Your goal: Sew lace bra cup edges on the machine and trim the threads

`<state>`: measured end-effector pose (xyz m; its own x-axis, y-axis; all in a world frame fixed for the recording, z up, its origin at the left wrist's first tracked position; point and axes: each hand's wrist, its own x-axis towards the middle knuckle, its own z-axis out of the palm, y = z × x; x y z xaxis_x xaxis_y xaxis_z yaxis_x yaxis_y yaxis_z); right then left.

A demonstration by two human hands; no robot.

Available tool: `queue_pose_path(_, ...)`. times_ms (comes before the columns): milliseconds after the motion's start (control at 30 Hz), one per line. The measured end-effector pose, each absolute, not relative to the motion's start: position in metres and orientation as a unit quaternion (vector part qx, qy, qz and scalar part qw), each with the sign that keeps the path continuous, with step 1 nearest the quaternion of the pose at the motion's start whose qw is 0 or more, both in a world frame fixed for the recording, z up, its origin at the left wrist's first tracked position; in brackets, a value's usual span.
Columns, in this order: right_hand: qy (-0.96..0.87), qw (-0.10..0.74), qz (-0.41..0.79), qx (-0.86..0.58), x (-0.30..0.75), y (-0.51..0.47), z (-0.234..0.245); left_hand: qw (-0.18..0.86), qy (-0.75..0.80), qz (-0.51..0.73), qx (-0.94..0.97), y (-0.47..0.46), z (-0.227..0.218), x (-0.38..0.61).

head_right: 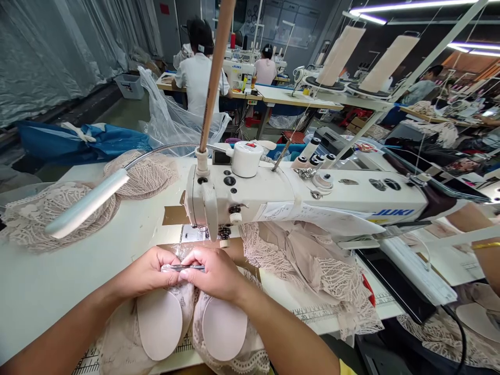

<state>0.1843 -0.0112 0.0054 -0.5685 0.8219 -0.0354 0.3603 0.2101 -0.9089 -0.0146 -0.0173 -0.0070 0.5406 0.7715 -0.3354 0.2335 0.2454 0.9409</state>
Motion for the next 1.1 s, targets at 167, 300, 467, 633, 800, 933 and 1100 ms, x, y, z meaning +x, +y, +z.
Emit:
queue_pose_path(167,-0.68,0.271,0.525,-0.434,0.18,-0.012,-0.004,0.655,0.445,0.209,0.575,-0.019,-0.006,-0.011)
queue_pose_path(300,-0.63,0.231,0.624,-0.401,0.18,-0.012,-0.009,0.658,0.43,0.207,0.583,-0.017,-0.006,-0.013)
queue_pose_path(467,-0.656,0.199,0.603,-0.407,0.182,-0.013,-0.01,0.648,0.434,0.112,0.615,-0.012,-0.001,-0.041)
queue_pose_path(633,-0.659,0.195,0.593,-0.42,0.182,-0.014,-0.01,0.595,0.458,0.133,0.647,-0.011,0.012,-0.064)
queue_pose_path(800,-0.653,0.219,0.6,-0.407,0.18,-0.016,-0.013,0.556,0.472,0.178,0.661,-0.015,0.012,-0.05)
queue_pose_path(933,-0.668,0.23,0.576,-0.411,0.18,-0.016,-0.017,0.582,0.47,0.204,0.631,-0.017,0.0,-0.035)
queue_pose_path(1100,-0.701,0.24,0.538,-0.401,0.185,-0.013,-0.011,0.669,0.418,0.228,0.57,-0.014,-0.006,-0.028)
